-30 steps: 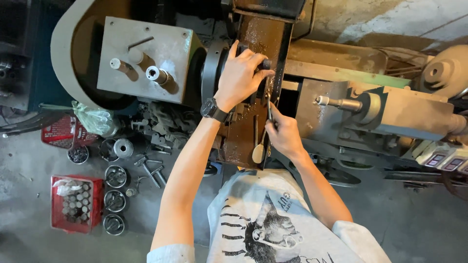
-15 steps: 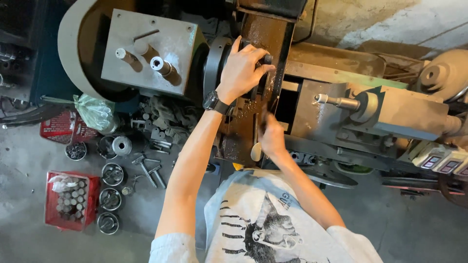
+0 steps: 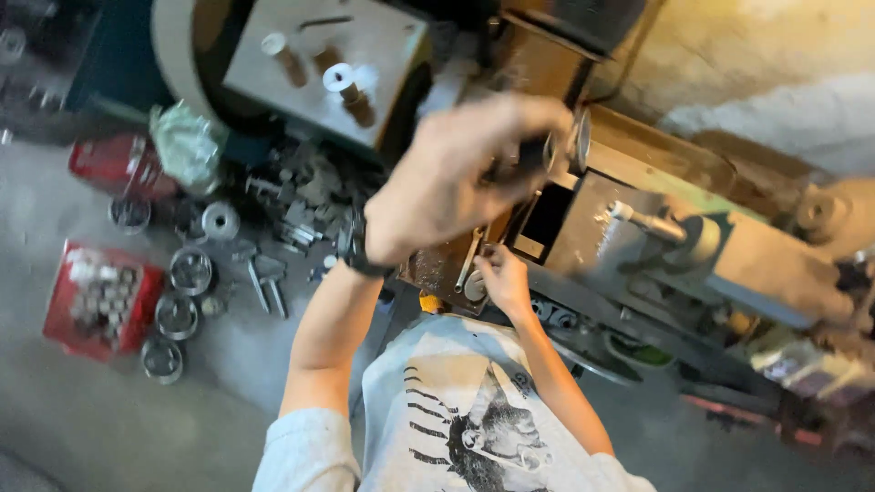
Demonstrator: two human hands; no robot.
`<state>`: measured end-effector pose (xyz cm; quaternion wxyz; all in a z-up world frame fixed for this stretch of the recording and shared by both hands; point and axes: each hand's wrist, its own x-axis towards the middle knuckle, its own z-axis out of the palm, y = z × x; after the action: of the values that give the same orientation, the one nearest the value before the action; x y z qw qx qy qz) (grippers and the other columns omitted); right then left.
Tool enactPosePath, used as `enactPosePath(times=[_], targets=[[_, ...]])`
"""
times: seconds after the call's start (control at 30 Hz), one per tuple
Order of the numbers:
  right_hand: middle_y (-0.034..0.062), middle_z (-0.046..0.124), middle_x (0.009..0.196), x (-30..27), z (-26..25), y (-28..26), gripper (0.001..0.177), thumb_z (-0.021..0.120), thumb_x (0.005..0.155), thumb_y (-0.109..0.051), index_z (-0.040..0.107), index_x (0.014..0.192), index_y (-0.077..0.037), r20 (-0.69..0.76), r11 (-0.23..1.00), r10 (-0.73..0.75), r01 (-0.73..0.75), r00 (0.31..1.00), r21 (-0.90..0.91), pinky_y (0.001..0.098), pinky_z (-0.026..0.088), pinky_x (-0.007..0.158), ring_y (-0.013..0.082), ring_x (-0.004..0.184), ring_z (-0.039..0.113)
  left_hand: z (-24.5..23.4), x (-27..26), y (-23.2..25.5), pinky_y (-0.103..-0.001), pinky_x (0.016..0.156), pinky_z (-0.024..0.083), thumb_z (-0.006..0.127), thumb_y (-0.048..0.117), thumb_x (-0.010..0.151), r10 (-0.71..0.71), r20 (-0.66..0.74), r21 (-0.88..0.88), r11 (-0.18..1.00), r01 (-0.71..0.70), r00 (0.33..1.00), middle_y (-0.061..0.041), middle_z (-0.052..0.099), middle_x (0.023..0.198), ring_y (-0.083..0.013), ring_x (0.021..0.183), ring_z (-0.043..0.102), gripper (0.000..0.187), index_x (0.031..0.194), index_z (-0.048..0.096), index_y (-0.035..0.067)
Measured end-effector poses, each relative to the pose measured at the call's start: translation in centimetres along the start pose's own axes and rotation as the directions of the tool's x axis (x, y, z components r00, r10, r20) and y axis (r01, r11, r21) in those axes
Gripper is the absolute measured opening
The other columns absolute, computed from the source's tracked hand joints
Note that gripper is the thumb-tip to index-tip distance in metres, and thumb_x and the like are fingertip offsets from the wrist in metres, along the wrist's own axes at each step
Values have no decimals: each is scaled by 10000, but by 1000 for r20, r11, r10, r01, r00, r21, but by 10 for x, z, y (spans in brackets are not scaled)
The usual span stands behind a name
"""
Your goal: The person operates a lathe to deburr a cylindrical metal part, then wipes it with a rag and inspects the surface. The person repeats the deburring and wiping process on the same part and handles other metal pieces nearby.
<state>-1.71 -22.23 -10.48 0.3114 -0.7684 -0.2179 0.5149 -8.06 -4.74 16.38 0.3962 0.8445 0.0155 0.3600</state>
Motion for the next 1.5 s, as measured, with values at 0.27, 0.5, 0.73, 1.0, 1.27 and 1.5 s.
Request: enactPosePath(times=[0.27, 0.5, 0.73, 1.0, 1.27, 1.5], targets=[[225, 659, 886, -13, 19, -8, 277, 543, 865, -31, 544, 1132, 42, 268, 972, -236, 223, 934, 78, 261, 554, 549, 207, 650, 659, -3, -216, 23, -284, 558, 543, 735, 82, 741, -752, -637, -467, 552, 691, 170, -113, 633, 604, -176, 567, 664, 140, 753, 601, 44], [171, 657, 846, 29, 100, -67, 130, 660, 823, -86, 652, 944, -36, 348, 473, -787, 860, 509, -190, 397, 512, 682, 332, 804, 633, 114, -398, 116, -340, 523, 504, 478, 36, 846, -818, -486, -872, 431, 232, -309, -156, 537, 632, -223, 506, 558, 219, 1031, 525, -69], [170, 467, 1006, 49, 188, -150, 514, 664, 845, -449, 449, 1002, -10, 343, 134, -763, 653, 548, -746, 498, 472, 624, 359, 927, 496, 207, -400, 146, -318, 661, 412, 582, 29, 812, -689, -671, -659, 723, -206, -272, -109, 454, 786, -196, 658, 478, 76, 835, 513, 49], [78, 656, 652, 60, 149, -132, 98, 624, 630, -124, 634, 708, -65, -13, 397, -906, 840, 422, -369, 365, 483, 580, 214, 605, 623, 244, -418, 222, -217, 394, 361, 479, 163, 906, -679, -614, -755, 654, 50, -402, 27, 288, 367, -69, 326, 269, 336, 1180, 553, -19], [66, 528, 829, -160, 75, -144, 131, 603, 794, -34, 518, 864, -104, 398, 578, -806, 438, 438, 689, 272, 450, 702, 167, 747, 495, 225, -434, 278, -223, 411, 419, 533, 22, 883, -303, -913, -403, 782, 475, -274, -89, 651, 859, -113, 483, 495, 146, 997, 624, 17], [22, 511, 750, -320, 88, -82, 147, 562, 732, -78, 519, 872, -97, 667, 723, -689, 334, 284, 605, 214, 408, 659, 118, 676, 492, 208, -434, 302, -301, 953, 433, 507, 125, 902, -197, -944, -325, 705, 630, -266, -59, 570, 1221, -180, 1118, 551, 328, 1229, 526, 135]])
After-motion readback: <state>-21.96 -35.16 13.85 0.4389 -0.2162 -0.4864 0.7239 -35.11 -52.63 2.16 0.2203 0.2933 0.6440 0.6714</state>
